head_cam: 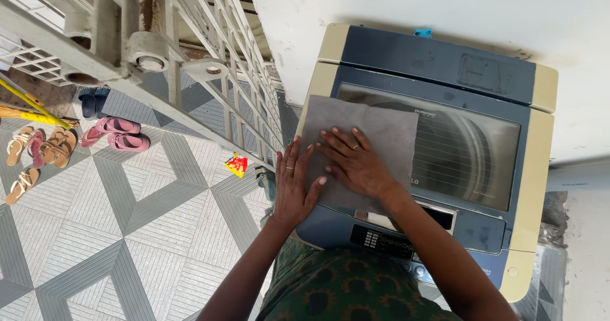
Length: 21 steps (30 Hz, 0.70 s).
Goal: The person wipes the interior, the underside of the lid, and the exterior surfaces and control panel of a washing machine using a cloth.
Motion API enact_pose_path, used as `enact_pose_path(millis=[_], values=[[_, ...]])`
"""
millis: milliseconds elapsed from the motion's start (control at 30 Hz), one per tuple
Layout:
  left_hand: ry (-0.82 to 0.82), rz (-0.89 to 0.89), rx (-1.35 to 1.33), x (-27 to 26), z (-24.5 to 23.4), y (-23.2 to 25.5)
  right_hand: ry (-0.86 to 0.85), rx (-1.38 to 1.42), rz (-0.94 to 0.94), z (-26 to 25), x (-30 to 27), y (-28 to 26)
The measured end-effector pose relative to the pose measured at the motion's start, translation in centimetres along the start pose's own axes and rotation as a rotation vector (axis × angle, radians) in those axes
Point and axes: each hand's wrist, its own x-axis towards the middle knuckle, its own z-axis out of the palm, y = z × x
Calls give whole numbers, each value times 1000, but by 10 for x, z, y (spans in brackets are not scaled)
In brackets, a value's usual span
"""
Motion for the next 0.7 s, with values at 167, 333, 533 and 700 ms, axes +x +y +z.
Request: enact_pose_path(millis=[167, 333, 533, 700], values=[[-92, -68, 52, 11, 12, -7, 223, -141, 533, -16, -67, 108], [-103, 6, 219, 17, 19, -5, 334, -132, 1023, -39, -127, 186], [-137, 7, 206, 27, 16, -1, 326, -136, 1140, -39, -80, 244], [-183, -20, 189, 32, 16, -2, 285, -187, 904, -22, 23, 247]])
